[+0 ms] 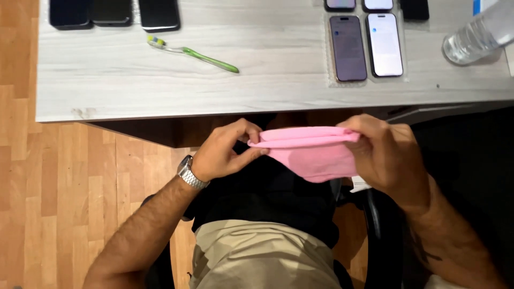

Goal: Testing and configuring multiple iPhones, including navigating menus and connecting to power

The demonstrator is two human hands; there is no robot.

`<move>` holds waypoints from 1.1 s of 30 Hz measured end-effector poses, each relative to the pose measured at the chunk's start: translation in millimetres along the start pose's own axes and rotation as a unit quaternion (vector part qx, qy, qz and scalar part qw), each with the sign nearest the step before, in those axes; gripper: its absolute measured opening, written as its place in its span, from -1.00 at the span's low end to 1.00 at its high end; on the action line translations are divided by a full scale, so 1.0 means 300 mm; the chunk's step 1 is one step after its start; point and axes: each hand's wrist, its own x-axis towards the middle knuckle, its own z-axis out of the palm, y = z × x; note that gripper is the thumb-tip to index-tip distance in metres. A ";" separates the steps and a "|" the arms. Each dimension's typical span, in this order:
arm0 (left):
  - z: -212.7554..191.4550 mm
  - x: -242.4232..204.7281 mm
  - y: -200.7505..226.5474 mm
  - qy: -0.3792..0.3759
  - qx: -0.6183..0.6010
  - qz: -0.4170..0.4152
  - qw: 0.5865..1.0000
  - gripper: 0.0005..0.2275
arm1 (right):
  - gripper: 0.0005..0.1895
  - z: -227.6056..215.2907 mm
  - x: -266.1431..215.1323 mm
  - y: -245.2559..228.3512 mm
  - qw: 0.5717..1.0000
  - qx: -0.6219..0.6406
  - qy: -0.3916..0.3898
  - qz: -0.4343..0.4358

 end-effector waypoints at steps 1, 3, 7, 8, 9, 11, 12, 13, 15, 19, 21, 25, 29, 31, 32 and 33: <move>-0.009 0.003 -0.004 0.006 -0.027 -0.023 0.999 -0.81 | -0.82 0.003 -0.020 0.021 1.000 -0.020 0.016 0.003; -0.042 0.014 -0.004 0.015 -0.051 -0.047 0.997 -0.77 | -0.78 0.009 -0.054 0.054 0.999 -0.036 0.032 0.003; -0.115 0.085 -0.028 -0.047 0.021 -0.017 0.998 -0.71 | -0.61 -0.008 -0.051 0.081 0.991 0.029 -0.008 0.134; -0.132 0.111 -0.043 -0.058 0.064 0.035 0.996 -0.80 | -0.56 -0.017 -0.032 0.084 0.988 0.076 -0.018 0.130; -0.148 0.143 -0.042 -0.057 0.065 0.036 0.996 -0.80 | -0.56 -0.021 -0.015 0.089 0.989 0.075 -0.017 0.129; -0.181 0.216 -0.039 -0.025 0.126 0.014 0.992 -0.90 | -0.61 -0.030 0.020 0.098 0.981 0.087 -0.010 0.173; -0.201 0.272 -0.031 -0.024 0.127 0.015 0.991 -0.90 | -0.61 -0.045 0.037 0.121 0.981 0.086 -0.009 0.171; -0.221 0.328 -0.022 -0.004 0.124 -0.005 0.992 -0.90 | -0.67 -0.060 0.055 0.143 0.991 0.038 0.025 0.124; -0.251 0.429 -0.050 0.018 0.123 -0.026 0.992 -0.87 | -0.72 -0.091 0.101 0.154 0.996 -0.008 0.058 0.074; -0.286 0.561 -0.168 0.065 0.113 -0.016 0.991 -0.74 | -0.82 -0.097 0.184 0.143 0.986 -0.053 0.156 -0.029; -0.304 0.574 -0.207 0.063 0.132 -0.048 0.988 -0.68 | -0.75 -0.041 0.215 0.147 0.980 -0.102 0.157 -0.066; -0.311 0.495 -0.284 -0.049 0.215 -0.007 0.975 -0.70 | -0.93 0.137 0.244 0.126 0.974 -0.160 0.076 -0.141; -0.304 0.392 -0.357 -0.039 0.273 -0.006 0.961 -0.65 | -0.89 0.261 0.202 0.101 0.963 -0.222 0.042 -0.148; -0.286 0.388 -0.332 0.003 0.282 0.030 0.959 -0.80 | -0.95 0.246 0.234 0.120 0.953 -0.241 0.051 -0.180; -0.275 0.375 -0.317 0.045 0.290 0.062 0.954 -0.89 | -0.93 0.240 0.247 0.125 0.941 -0.256 0.058 -0.212; -0.256 0.375 -0.300 0.046 0.289 0.058 0.954 -0.89 | -0.93 0.248 0.257 0.151 0.942 -0.253 0.055 -0.214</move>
